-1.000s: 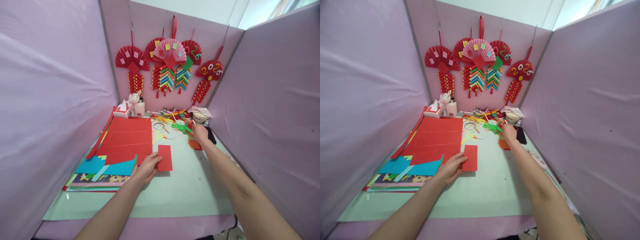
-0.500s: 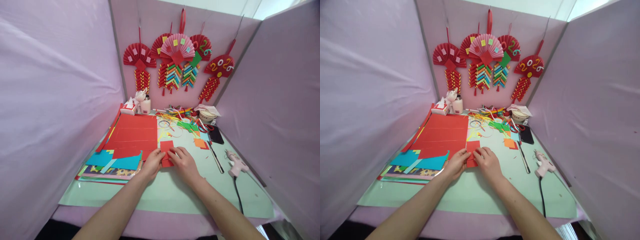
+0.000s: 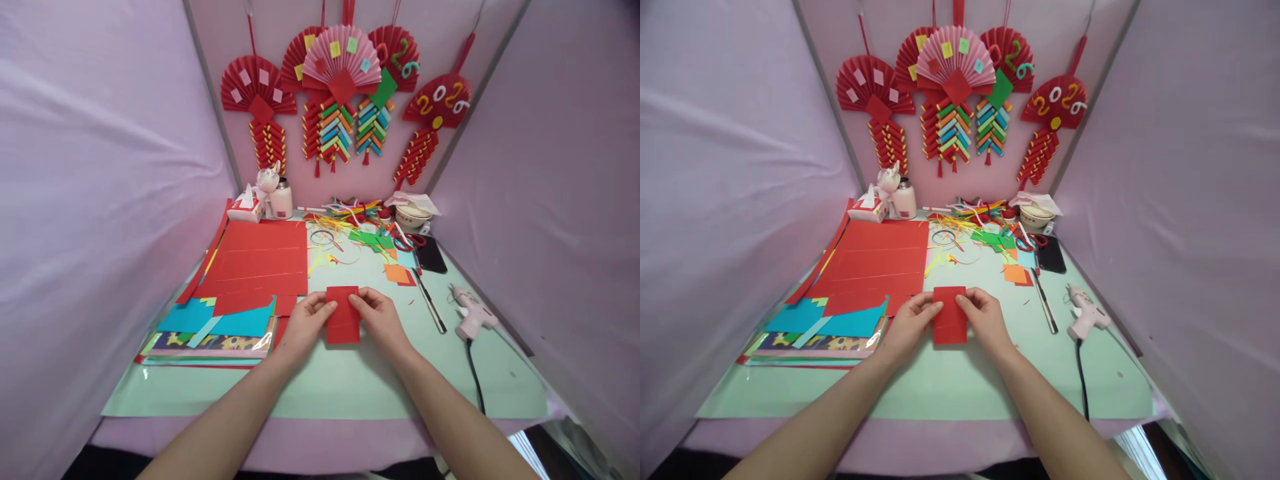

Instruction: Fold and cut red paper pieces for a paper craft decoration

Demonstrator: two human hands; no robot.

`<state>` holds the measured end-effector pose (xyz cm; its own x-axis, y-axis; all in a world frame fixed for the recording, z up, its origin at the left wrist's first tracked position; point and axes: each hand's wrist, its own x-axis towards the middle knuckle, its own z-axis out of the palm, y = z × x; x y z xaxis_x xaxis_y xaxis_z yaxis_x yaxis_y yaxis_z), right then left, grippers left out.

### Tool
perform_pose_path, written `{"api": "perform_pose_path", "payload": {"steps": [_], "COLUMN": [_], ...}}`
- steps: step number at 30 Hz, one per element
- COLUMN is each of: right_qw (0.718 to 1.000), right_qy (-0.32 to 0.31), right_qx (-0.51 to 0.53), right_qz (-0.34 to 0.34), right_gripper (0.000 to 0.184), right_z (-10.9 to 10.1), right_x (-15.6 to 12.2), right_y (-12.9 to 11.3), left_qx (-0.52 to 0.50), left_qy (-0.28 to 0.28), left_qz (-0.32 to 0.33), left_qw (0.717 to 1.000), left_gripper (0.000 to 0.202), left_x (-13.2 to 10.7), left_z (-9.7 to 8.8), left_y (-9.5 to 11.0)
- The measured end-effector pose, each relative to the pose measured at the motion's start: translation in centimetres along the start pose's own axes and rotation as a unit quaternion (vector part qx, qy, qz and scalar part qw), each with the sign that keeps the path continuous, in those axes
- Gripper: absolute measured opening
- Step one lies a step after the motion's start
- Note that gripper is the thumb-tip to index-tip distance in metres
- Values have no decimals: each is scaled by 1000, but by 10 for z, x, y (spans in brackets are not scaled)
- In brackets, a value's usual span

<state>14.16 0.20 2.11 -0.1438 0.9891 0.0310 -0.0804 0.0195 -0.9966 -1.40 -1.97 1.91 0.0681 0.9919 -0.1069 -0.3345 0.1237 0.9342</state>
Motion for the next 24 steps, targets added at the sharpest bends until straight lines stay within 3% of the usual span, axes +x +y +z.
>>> {"api": "perform_pose_path", "payload": {"steps": [6,24], "right_qw": [1000,999], "right_qy": [-2,9], "right_qx": [-27,-33], "right_qz": [-9,-13], "right_gripper": [27,29], "right_z": [2,3], "right_x": [-4,-8], "right_y": [4,-4], "left_qx": [23,40], "left_qy": [56,69], "left_qz": [7,6], "left_qw": [998,997], "left_gripper": [23,32], "left_x": [2,-3], "left_z": [-4,0], "left_y": [2,7]}}
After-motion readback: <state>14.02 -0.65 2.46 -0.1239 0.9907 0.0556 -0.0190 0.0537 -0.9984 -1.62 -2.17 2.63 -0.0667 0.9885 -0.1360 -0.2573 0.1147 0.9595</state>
